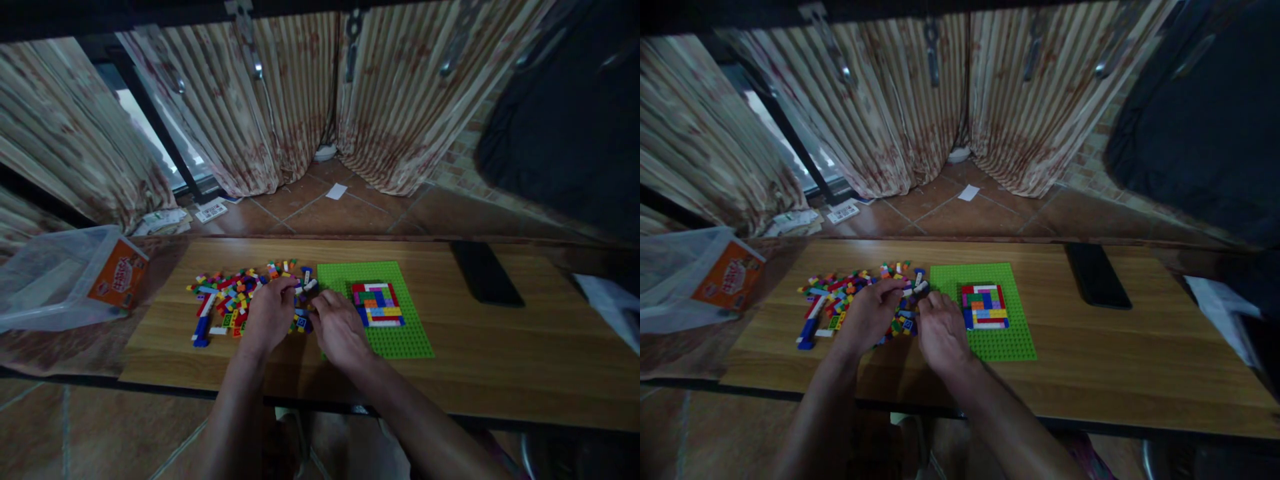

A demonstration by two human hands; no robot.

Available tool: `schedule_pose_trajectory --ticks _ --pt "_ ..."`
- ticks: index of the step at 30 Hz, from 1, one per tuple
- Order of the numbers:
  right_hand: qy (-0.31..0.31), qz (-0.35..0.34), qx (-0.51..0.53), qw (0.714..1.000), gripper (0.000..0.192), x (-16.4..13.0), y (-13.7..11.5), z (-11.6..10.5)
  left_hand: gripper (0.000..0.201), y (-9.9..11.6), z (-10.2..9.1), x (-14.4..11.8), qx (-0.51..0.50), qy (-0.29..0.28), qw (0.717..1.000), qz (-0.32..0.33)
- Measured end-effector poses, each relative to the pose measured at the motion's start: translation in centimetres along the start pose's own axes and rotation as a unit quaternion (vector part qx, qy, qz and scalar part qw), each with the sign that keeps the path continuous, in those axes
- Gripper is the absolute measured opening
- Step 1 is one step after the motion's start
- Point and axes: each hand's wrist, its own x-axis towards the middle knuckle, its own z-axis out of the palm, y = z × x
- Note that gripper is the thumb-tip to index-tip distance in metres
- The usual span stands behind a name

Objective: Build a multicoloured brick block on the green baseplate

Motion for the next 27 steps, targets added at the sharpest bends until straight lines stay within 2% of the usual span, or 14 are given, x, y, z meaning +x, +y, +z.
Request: schedule_pose_trajectory --ticks 6,10,16,20,27 --pt "0.017 -0.012 0.027 0.999 0.015 -0.3 0.8 0.2 0.03 0.2 -0.8 0.0 0.01 0.004 1.0 -0.004" --pt "0.038 -0.024 0.066 0.997 0.018 -0.6 1.5 0.1 0.029 -0.1 -1.5 0.0 0.014 0.032 0.999 -0.016" --pt "0.006 -0.047 0.11 0.993 0.013 -1.4 0.9 -0.1 0.029 -0.2 -1.7 -0.1 0.013 0.036 0.999 -0.016" --pt "-0.016 -0.047 0.091 0.995 0.004 -1.8 0.5 0.1 0.03 -0.1 -1.8 -0.2 0.009 0.036 0.999 -0.02" --pt "-0.01 -0.042 0.036 0.998 0.004 -1.7 0.4 0.7 0.03 0.1 -2.0 -0.2 0.004 0.036 0.999 -0.02"
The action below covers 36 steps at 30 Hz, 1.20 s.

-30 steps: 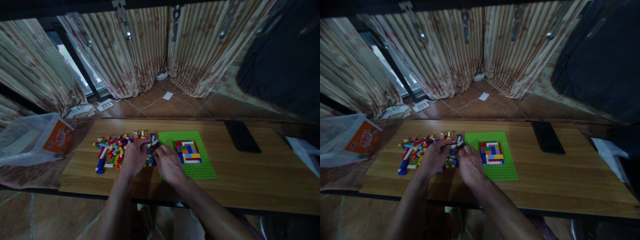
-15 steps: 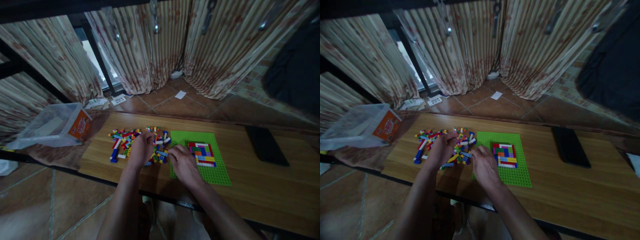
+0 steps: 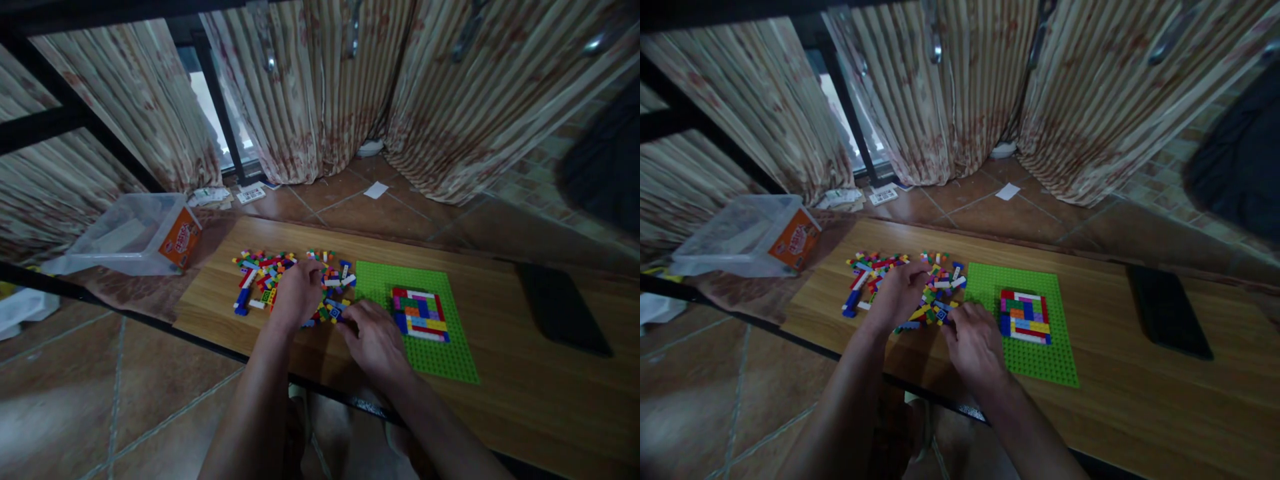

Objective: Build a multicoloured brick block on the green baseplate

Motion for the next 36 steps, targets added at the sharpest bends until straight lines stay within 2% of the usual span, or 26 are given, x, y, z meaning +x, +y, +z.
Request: schedule_pose_trajectory --ticks 6,10,13,16,18,24,29,36 --pt "0.012 -0.014 0.045 0.999 0.011 0.1 -0.1 -0.3 0.029 -0.2 0.3 0.2 -0.014 0.001 1.0 0.006" --pt "0.06 -0.003 0.094 0.994 0.011 -0.4 1.5 -2.8 0.029 0.1 1.0 -0.3 -0.049 -0.027 0.998 0.028" --pt "0.121 0.06 0.122 0.983 0.012 -1.0 4.0 -5.0 0.028 1.2 2.0 -1.2 -0.072 -0.078 0.993 0.049" --pt "0.119 0.12 0.146 0.975 0.012 -1.6 6.3 -6.2 0.028 2.8 3.2 -2.3 -0.08 -0.14 0.984 0.079" --pt "0.111 0.137 0.158 0.972 0.013 -1.7 7.2 -6.3 0.028 3.7 4.1 -2.9 -0.088 -0.165 0.979 0.087" --pt "0.071 0.133 0.157 0.976 0.013 -1.6 7.2 -6.1 0.033 4.7 6.0 -3.9 -0.087 -0.214 0.97 0.077" --pt "0.064 0.124 0.16 0.977 0.01 -1.4 7.5 -6.1 0.036 4.7 6.9 -4.2 -0.08 -0.225 0.967 0.089" --pt "0.054 0.128 0.166 0.976 0.008 -1.2 7.6 -5.9 0.035 4.9 6.9 -4.1 -0.085 -0.234 0.965 0.085"
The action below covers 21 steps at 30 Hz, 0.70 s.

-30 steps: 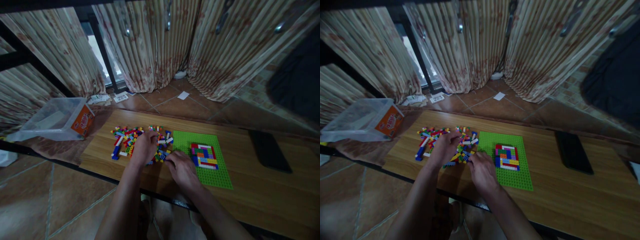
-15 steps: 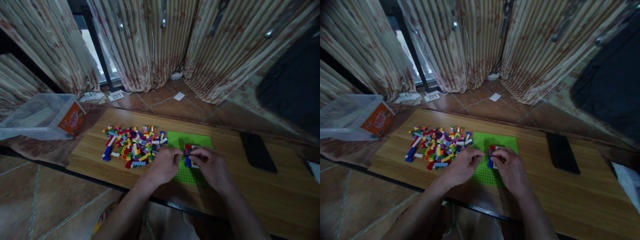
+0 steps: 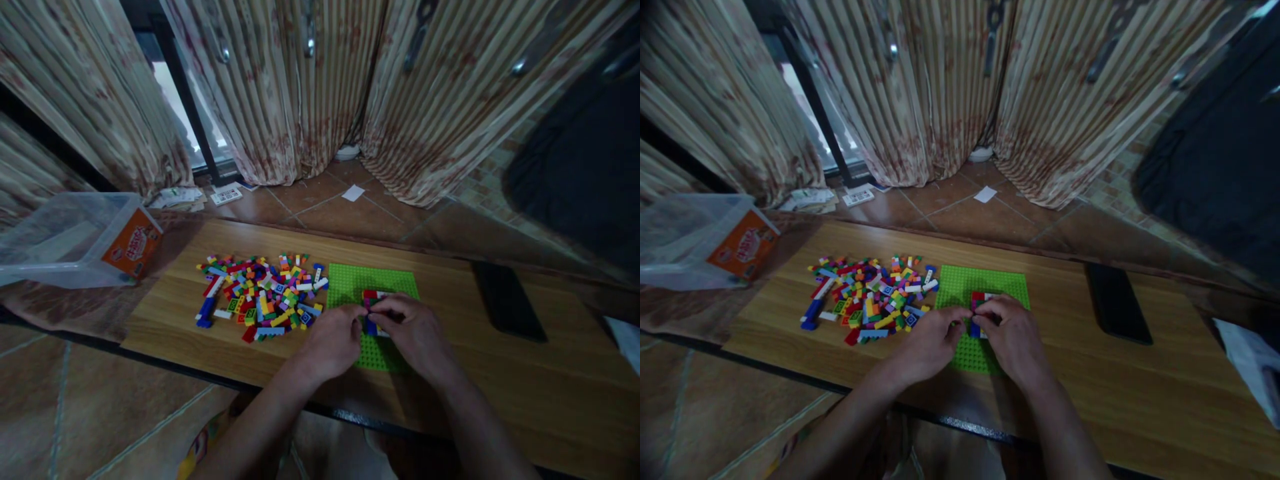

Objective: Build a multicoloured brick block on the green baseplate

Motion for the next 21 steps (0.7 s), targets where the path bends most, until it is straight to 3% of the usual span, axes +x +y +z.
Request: schedule_pose_trajectory --ticks 21 --pt "-0.049 0.004 -0.039 0.998 0.019 0.32 -0.24 -0.79 0.037 0.05 0.29 0.06 -0.002 -0.003 1.0 0.006"
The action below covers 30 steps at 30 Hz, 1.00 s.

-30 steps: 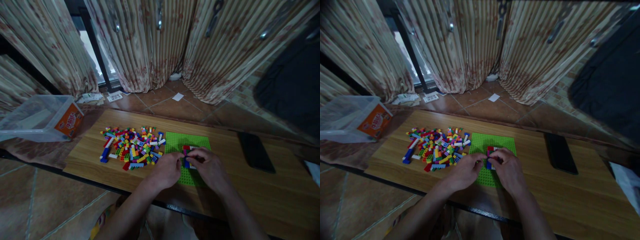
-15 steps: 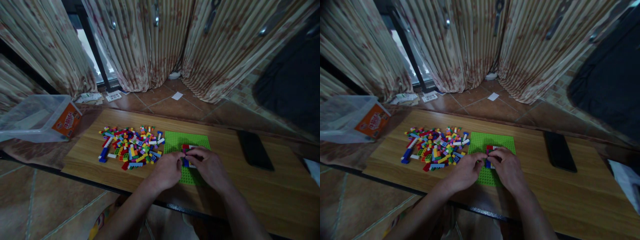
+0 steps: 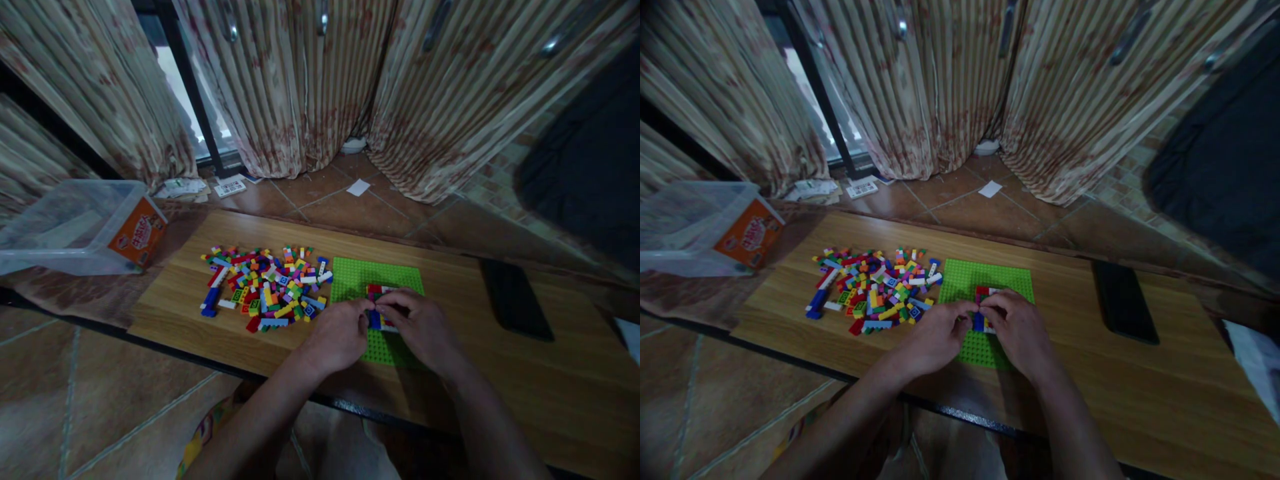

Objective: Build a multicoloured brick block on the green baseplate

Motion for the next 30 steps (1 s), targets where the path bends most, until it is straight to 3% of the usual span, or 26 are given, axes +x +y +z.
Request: schedule_pose_trajectory --ticks 13,19,30 --pt "-0.015 0.024 -0.022 0.999 0.023 0.57 -0.36 -0.33 0.036 0.05 0.01 0.03 0.012 -0.007 1.0 -0.004" --pt "0.015 0.078 -0.01 0.997 0.018 0.69 -0.53 -0.09 0.036 0.18 0.02 0.03 0.016 -0.005 1.0 -0.006" --pt "0.044 0.063 0.025 0.997 0.017 0.42 0.28 -0.22 0.037 0.35 0.14 -0.01 0.025 -0.001 1.0 -0.009"
